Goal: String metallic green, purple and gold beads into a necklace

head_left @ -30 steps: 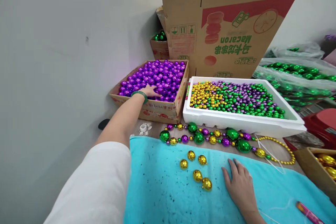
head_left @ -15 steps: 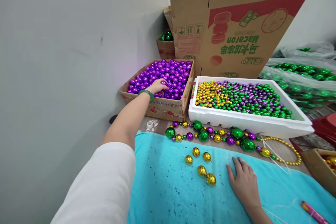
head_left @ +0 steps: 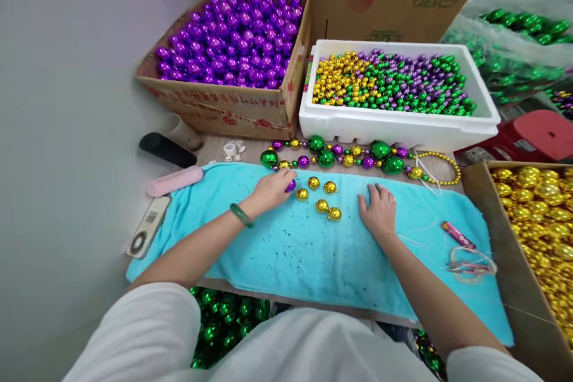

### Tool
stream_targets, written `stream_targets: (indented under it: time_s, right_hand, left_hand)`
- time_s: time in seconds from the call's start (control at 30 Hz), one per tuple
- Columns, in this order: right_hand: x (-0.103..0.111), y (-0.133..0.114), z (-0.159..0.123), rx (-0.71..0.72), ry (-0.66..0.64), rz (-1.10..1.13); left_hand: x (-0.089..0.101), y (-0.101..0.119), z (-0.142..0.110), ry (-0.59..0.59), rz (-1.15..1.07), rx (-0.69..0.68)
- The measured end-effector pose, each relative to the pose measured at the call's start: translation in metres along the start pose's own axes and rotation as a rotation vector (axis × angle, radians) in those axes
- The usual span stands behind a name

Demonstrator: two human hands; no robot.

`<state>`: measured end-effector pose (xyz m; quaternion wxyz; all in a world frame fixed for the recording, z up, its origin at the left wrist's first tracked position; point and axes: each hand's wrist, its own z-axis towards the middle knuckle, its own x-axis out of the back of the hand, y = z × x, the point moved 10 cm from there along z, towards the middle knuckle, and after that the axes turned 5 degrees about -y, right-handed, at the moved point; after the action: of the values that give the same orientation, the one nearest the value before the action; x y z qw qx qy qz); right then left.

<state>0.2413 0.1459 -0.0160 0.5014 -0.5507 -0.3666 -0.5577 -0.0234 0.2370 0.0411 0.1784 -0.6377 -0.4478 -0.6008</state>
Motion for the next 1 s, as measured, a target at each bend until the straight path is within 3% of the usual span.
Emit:
stream_targets:
  time_s: [0.1,0.23,0.4,0.47,0.53,0.57,0.67,0.77,0.83,0.87,0.93,1.0]
  right_hand:
    - [0.002,0.001,-0.001,0.005,0.018,0.01]
    - [0.002,0.001,0.0,0.008,0.025,0.017]
    - [0.001,0.001,0.0,-0.005,0.0,-0.004]
    - [0.001,0.001,0.0,-0.01,-0.005,-0.012]
    - [0.002,0.0,0.0,-0.008,0.005,-0.018]
    - [0.003,0.0,-0.001,-0.003,0.015,-0.02]
    - [0.006,-0.002,-0.002,0.027,0.054,-0.034]
    - [0.005,-0.002,-0.004,0.043,0.097,-0.055]
    - [0.003,-0.001,-0.003,0.049,0.121,-0.063]
    - [0.002,-0.001,-0.003,0.053,0.129,-0.065]
    - [0.001,0.0,-0.003,0.06,0.143,-0.066]
    - [0.0,0.0,-0.004,0.066,0.157,-0.062]
  left_hand:
    - [-0.031,-0.011,0.0,0.129,-0.063,0.107]
    - [-0.038,-0.025,0.003,0.251,-0.289,0.103]
    - [-0.052,-0.026,0.001,0.126,-0.391,0.059]
    - [-0.048,-0.023,-0.004,0.093,-0.396,0.042]
    - [-0.023,-0.022,-0.01,0.151,-0.371,0.009]
    - [0.001,-0.024,-0.013,0.222,-0.34,-0.015]
    - [0.105,-0.042,-0.021,0.561,-0.201,-0.056]
    - [0.212,-0.08,-0.012,0.833,-0.104,0.034]
    - [0.254,-0.107,0.02,0.77,-0.064,0.132]
    - [0.262,-0.122,0.044,0.654,-0.058,0.204]
    - [0.256,-0.143,0.089,0.391,-0.054,0.307]
    - [0.245,-0.144,0.125,0.27,-0.054,0.292]
